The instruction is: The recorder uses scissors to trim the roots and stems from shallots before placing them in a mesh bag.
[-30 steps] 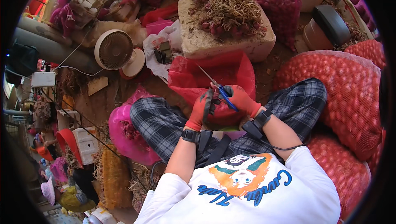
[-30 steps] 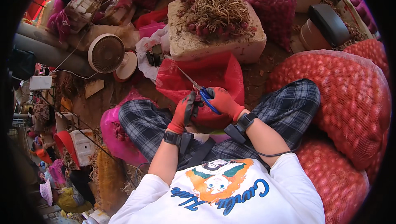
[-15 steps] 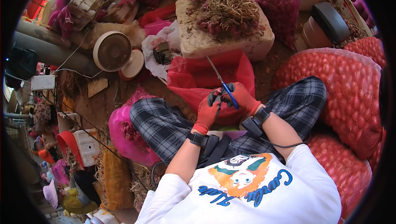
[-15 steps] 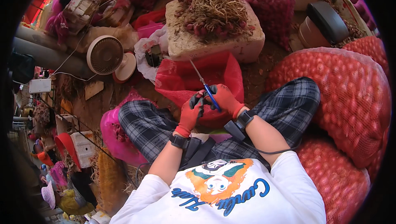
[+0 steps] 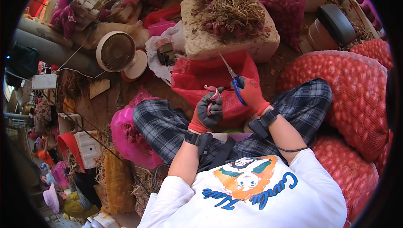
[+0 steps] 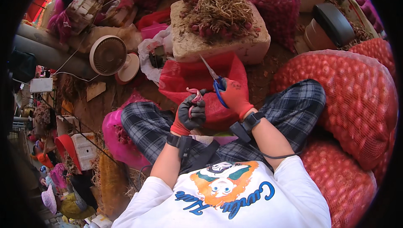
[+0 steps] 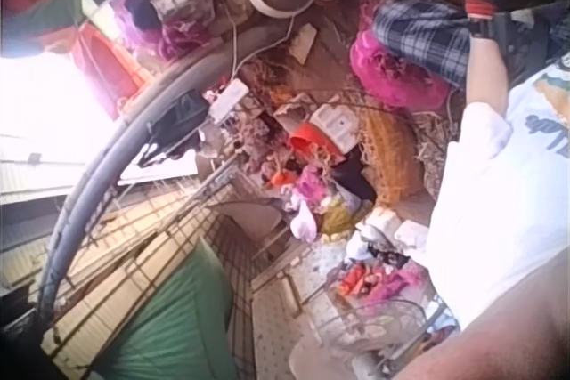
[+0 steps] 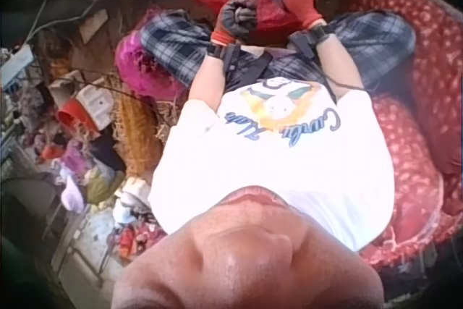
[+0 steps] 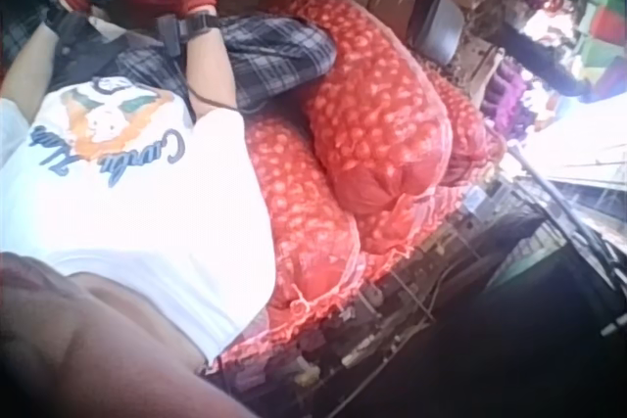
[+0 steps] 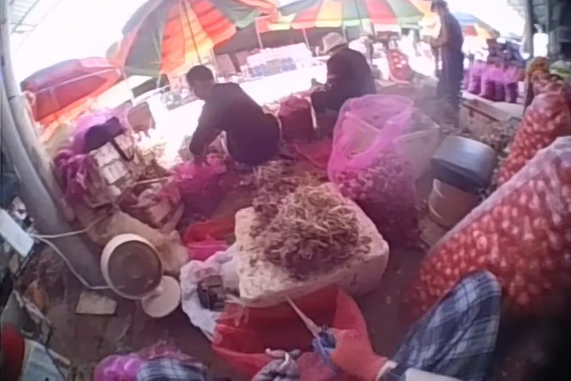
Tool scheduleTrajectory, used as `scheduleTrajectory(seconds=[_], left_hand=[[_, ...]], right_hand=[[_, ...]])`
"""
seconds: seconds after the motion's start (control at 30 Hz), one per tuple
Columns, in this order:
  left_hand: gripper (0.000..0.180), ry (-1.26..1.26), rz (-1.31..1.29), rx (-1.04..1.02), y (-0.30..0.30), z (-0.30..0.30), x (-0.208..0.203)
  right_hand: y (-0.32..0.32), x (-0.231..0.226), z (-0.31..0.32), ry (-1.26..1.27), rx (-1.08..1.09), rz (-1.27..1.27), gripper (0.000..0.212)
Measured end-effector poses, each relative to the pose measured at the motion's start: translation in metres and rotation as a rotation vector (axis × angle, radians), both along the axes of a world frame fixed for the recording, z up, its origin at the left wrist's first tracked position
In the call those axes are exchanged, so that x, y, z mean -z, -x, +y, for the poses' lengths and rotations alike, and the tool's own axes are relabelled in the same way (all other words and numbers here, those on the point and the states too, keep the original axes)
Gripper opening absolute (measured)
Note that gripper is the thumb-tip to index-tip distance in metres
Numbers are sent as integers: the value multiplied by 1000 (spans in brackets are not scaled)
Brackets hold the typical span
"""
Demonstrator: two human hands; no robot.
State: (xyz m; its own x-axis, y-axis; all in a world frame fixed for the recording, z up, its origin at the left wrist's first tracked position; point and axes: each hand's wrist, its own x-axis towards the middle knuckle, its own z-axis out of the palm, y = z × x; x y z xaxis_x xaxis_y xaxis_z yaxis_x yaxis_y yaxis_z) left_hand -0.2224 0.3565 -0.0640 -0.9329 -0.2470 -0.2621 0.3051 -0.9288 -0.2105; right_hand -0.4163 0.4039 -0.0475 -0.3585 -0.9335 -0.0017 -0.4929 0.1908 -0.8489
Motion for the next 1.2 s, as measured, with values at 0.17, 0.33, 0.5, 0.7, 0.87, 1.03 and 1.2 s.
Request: scheduleTrajectory(seconds=[0.17,0.33,0.5,0.7,0.87,1.03,1.2], left_hand=[[42,66,52,-236,-12,-7,-14],[45,213,184,-289,-23,-13,-3],[44,281,-15,-296,-19,-11,-12],[41,686,-547,-274,-17,-9,-20],[38,704,-526,-310,-15,-8,-15],[35,683,-495,-345,-15,-11,-16],[37,646,-564,-327,-11,-8,-16]], right_hand=[[1,-33,26,89,-189,410,53],[-7,-40,40,31,-269,535,52],[-8,-42,39,62,-273,580,50],[3,-31,42,-108,-292,730,53],[-1,-44,39,-194,-297,488,55],[-4,-44,40,-23,-286,629,55],[-4,-37,39,7,-252,724,53]])
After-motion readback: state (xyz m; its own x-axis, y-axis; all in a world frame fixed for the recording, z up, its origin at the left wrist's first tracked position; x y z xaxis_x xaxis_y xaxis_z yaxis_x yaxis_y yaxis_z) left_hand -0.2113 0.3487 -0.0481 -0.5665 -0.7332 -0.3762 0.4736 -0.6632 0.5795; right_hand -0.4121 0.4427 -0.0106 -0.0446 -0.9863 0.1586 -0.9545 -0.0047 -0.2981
